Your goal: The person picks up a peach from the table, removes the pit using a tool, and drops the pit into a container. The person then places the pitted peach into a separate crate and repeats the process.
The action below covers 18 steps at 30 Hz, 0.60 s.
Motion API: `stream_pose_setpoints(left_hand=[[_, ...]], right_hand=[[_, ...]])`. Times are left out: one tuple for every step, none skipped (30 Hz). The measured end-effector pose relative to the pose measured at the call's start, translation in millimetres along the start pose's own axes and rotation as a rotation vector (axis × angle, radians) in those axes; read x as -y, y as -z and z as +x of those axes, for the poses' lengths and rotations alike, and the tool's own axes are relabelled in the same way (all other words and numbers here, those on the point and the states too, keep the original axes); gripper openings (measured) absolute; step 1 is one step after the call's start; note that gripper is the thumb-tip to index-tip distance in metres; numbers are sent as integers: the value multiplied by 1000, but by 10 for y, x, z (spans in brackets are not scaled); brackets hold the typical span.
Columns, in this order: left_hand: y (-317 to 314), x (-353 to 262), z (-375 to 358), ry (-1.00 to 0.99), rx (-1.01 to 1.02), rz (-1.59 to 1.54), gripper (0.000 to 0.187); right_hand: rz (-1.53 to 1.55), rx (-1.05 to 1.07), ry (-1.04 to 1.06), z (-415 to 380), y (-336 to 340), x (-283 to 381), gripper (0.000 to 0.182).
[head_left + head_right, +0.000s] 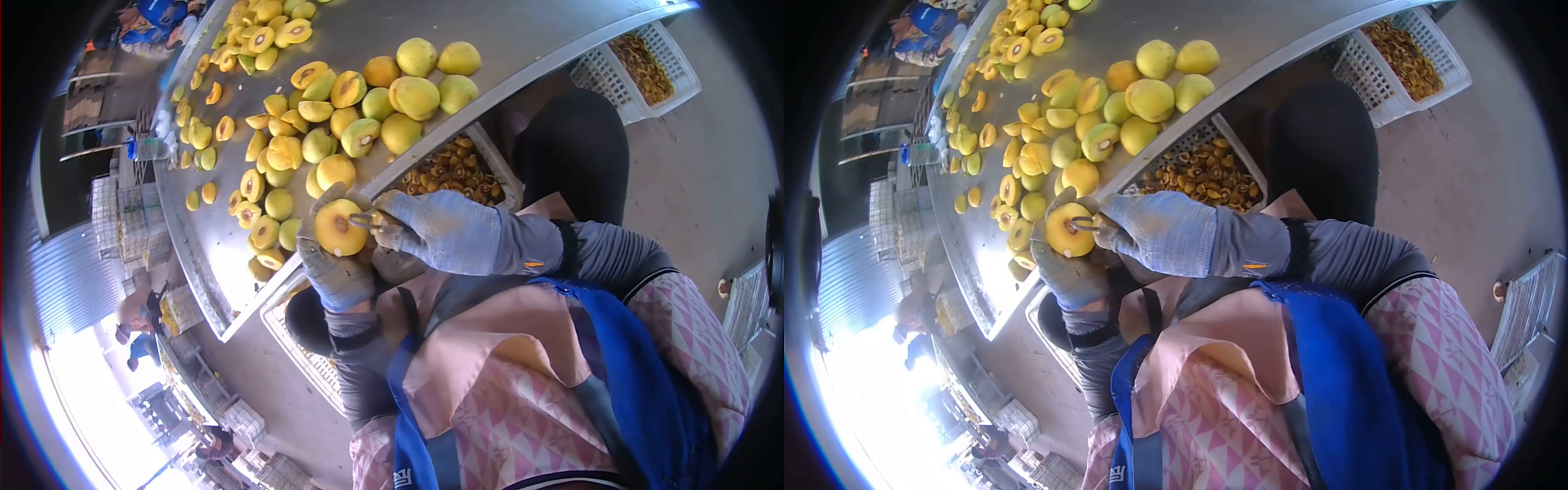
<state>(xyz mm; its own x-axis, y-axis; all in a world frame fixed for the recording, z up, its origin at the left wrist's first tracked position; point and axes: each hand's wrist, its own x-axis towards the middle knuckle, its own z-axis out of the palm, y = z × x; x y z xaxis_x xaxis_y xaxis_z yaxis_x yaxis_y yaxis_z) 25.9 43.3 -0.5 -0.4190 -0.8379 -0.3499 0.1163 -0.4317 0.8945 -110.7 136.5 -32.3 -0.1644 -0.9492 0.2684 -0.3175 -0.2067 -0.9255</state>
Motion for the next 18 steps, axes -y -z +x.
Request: stream_pose_setpoints(left_hand=[[-77,65,-27,-63,-34,-14,56],[-129,108,-36,-130,-68,-28,55],[-120,166,-25,-195,-35,5,56],[-122,202,-23,-194,-33,5,56],[-126,231,-26,-233,17,-35,53],[-121,253,-26,-274,65,-75,52],[-109,275,-19,-272,64,-74,52],[-98,299,-8,-319,61,-12,52],[-93,321,-4,-365,59,50,52],[-80,323,-2,-361,57,50,52],[-58,308,6,-377,46,187,53],[-43,297,17,-393,36,324,54],[-48,292,24,-388,37,325,54],[-59,284,34,-512,20,553,54],[-59,273,45,-636,3,783,56],[-34,258,62,-634,2,784,56],[7,240,87,-484,40,685,58],[35,222,108,-334,77,584,60]], right_hand=[[-27,-39,-7,-3,-9,7,30],[-55,-77,-11,-3,-7,8,31],[-59,-79,-12,1,-4,6,31],[-95,-66,-16,4,-5,3,32],[-130,-52,-21,1,-7,2,32],[-129,-52,-22,-8,-11,9,32],[-137,-81,-8,-22,-20,21,32],[-145,-110,5,-34,-25,27,32],[-144,-108,2,-45,-19,22,32],[-178,-97,16,-57,-6,15,31],[-213,-85,29,-67,8,7,30],[-212,-86,25,-75,19,-4,30],[-244,-76,45,-88,25,-13,30],[-276,-64,67,-100,25,-21,29],[-274,-63,66,-104,25,-33,29],[-292,-39,92,-107,26,-47,28],[-311,-15,117,-113,27,-57,27],[-310,-16,114,-124,31,-64,27]])
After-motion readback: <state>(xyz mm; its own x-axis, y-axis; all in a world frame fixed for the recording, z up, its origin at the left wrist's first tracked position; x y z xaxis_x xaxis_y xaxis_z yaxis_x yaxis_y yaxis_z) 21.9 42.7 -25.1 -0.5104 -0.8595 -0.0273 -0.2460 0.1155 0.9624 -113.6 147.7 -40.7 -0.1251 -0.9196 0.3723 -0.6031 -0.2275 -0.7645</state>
